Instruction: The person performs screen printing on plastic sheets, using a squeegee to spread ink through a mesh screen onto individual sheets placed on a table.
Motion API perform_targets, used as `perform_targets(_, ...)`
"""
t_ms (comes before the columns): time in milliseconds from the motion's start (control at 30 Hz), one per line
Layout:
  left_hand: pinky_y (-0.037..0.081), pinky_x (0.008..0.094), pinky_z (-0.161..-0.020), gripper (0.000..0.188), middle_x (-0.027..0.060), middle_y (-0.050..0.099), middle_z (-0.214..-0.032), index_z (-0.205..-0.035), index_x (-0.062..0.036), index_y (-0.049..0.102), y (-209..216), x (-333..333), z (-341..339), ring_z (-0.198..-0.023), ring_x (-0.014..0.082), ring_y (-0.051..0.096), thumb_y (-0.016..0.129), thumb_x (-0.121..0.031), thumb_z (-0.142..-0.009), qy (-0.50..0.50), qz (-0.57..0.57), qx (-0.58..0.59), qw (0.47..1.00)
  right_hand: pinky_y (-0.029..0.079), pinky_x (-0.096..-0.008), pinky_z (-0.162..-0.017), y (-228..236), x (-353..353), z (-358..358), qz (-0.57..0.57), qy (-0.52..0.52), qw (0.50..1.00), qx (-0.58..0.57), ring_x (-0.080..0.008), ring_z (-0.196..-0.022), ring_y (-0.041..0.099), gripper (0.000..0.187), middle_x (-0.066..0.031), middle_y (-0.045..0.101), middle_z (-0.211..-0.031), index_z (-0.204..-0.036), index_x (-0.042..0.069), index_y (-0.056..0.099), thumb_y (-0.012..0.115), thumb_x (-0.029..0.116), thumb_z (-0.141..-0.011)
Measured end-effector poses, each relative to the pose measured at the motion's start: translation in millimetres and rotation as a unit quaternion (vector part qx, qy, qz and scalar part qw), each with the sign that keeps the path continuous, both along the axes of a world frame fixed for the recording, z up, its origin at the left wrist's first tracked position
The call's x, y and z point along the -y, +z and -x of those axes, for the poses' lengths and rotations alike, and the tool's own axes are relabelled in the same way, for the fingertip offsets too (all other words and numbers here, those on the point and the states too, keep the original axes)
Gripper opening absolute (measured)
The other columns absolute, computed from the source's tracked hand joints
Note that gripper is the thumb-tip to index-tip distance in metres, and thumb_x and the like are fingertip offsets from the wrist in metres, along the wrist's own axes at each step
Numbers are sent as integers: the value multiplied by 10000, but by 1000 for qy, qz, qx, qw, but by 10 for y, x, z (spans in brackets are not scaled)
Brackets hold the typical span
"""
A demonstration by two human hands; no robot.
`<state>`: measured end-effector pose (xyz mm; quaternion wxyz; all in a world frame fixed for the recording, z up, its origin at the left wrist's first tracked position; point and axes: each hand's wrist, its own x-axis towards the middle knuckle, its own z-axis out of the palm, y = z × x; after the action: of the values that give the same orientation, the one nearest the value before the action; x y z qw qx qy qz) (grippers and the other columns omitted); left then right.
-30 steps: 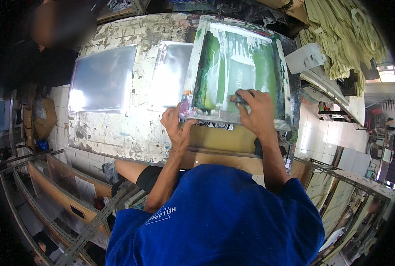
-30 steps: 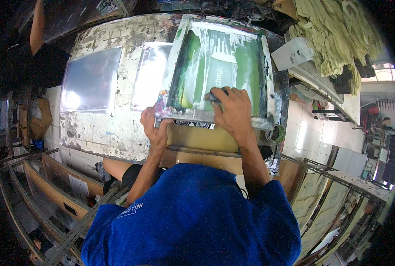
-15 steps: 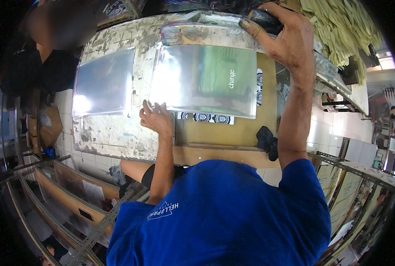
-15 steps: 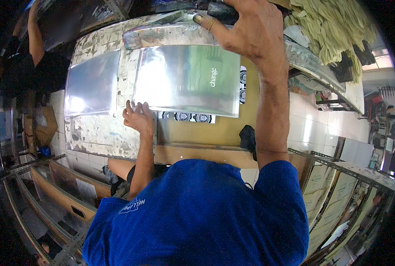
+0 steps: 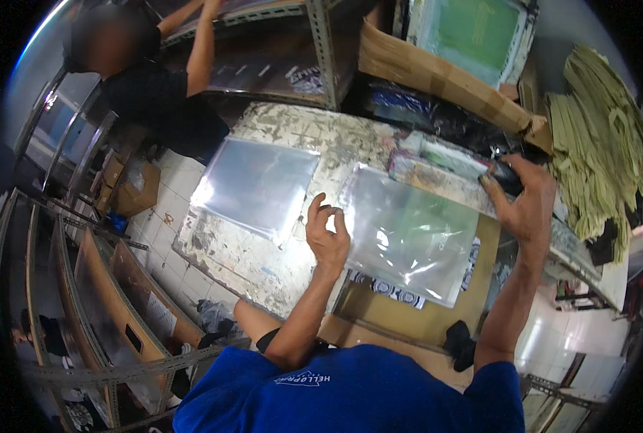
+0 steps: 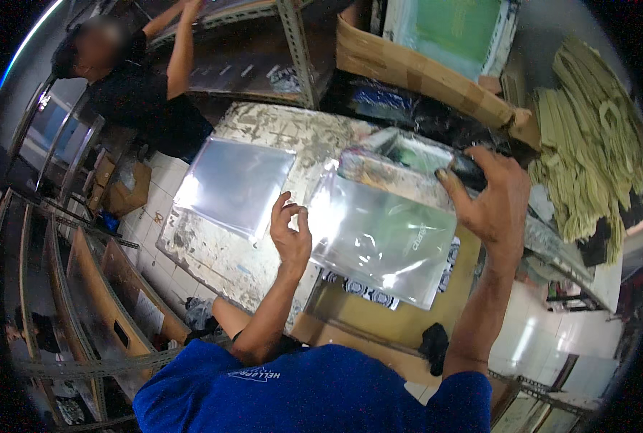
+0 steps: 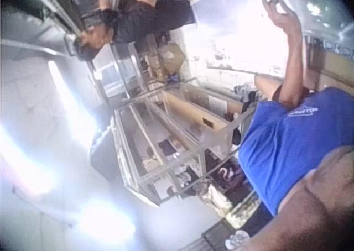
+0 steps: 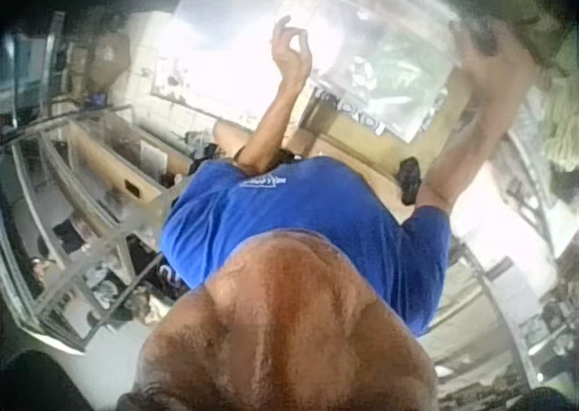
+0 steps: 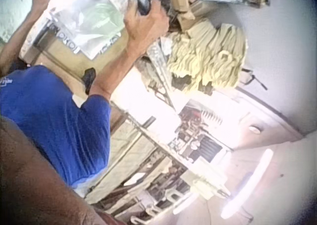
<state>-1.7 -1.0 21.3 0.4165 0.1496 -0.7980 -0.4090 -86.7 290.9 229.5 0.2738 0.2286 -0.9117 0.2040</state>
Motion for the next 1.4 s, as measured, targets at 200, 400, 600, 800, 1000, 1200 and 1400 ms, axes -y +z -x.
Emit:
perform_targets(200,497,324,-748,78,117,623,-1340,-924,-27,713,-186,932,-8,-1064,245,643,695,-95,-891,48,-36,45,997,466,-455,-725,34,61,-61,-6,4,1000,-2,-360,-789,625,364,-156,692,-828,-948,54,693,835,298,-718)
perform_targets(400,468,309,-741,103,93,610,-1341,-936,-11,721,-621,1956,-309,-1014,211,624,709,-103,-894,119,-27,65,990,454,-455,-758,3,41,-70,-11,-4,1000,-11,-355,-790,618,382,-148,684,-850,-980,51,685,829,290,-717)
perform_targets(600,493,364,-844,103,146,610,-1289,-936,4,716,-1047,2761,-618,-1131,288,594,704,-76,-871,167,-51,48,984,454,-453,-772,9,54,-68,-6,-1,1000,-1,-356,-822,624,403,-160,678,-855,-999,50,690,833,286,-705)
perform_targets(800,394,431,-1082,161,203,592,-1306,-913,21,717,-1163,3058,-731,-1235,372,551,734,-125,-847,213,-30,95,972,457,-452,-766,9,46,-88,-14,-20,999,-20,-367,-801,624,410,-169,684,-863,-997,50,691,836,285,-694)
perform_targets(1000,376,479,-1089,280,228,547,-1384,-1085,8,705,-1073,3103,-778,-1276,415,508,718,-147,-852,322,36,185,928,457,-454,-760,17,54,-69,-7,-10,1000,-4,-368,-807,625,405,-165,688,-872,-998,55,696,834,278,-689)
perform_targets(1200,385,498,-1066,431,217,525,-1415,-1265,-43,652,-394,2468,-168,-1243,410,509,706,-118,-844,278,250,27,927,454,-456,-759,-23,31,-65,3,-6,1000,-1,-369,-819,623,389,-159,689,-874,-999,62,700,827,271,-696)
perform_targets(1400,437,453,-1023,441,177,550,-1393,-1228,-50,684,440,1721,528,-1176,358,568,768,-142,-804,107,154,-67,980,448,-466,-771,-35,34,-60,3,-5,1000,4,-384,-841,615,384,-160,693,-892,-1012,64,703,817,264,-705)
